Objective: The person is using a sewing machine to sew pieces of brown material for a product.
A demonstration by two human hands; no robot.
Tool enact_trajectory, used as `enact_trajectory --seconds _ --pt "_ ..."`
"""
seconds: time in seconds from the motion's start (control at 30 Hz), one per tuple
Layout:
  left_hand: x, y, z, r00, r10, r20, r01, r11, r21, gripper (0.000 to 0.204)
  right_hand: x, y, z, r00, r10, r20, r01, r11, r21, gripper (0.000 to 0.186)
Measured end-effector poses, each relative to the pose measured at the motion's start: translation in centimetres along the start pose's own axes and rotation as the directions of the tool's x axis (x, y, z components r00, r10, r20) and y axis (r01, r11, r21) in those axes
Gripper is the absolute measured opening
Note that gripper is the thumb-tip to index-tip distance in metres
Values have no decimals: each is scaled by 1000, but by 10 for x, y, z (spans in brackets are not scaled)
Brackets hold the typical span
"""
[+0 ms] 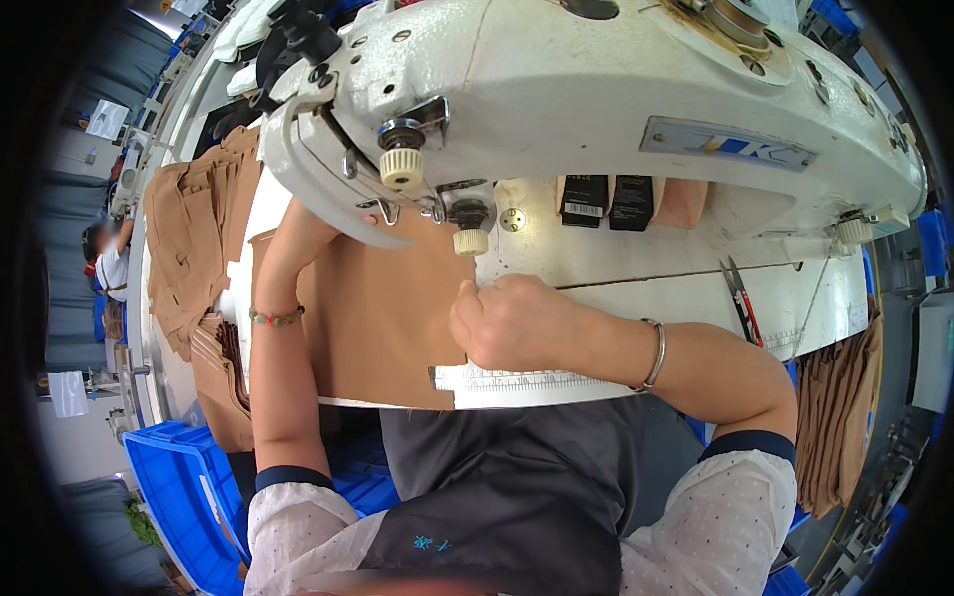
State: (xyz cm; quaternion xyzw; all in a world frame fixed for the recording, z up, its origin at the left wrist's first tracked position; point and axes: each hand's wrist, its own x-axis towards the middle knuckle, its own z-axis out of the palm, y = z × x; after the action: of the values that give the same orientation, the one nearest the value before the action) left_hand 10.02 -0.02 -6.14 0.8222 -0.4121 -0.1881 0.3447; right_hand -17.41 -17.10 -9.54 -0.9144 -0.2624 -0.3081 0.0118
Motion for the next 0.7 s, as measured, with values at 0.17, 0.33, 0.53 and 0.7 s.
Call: enact_trajectory --seconds 0.17,0.33,0.53,0.7 --pt "-29 54 15 965 199 -171 -30 732 680 32 0 2 2 1000 10 -28 -10 1000 5 25" --pt "-63 93 76 870 492 -25 -373 692 618 29 -1 2 6 997 43 -67 -42 999 26 14" --pt "-79 79 101 823 566 -39 -424 660 620 38 2 -1 7 996 64 -55 -62 997 39 12" --pt "-74 73 100 797 604 -21 -461 630 625 40 -2 0 7 997 79 4 -79 996 38 13"
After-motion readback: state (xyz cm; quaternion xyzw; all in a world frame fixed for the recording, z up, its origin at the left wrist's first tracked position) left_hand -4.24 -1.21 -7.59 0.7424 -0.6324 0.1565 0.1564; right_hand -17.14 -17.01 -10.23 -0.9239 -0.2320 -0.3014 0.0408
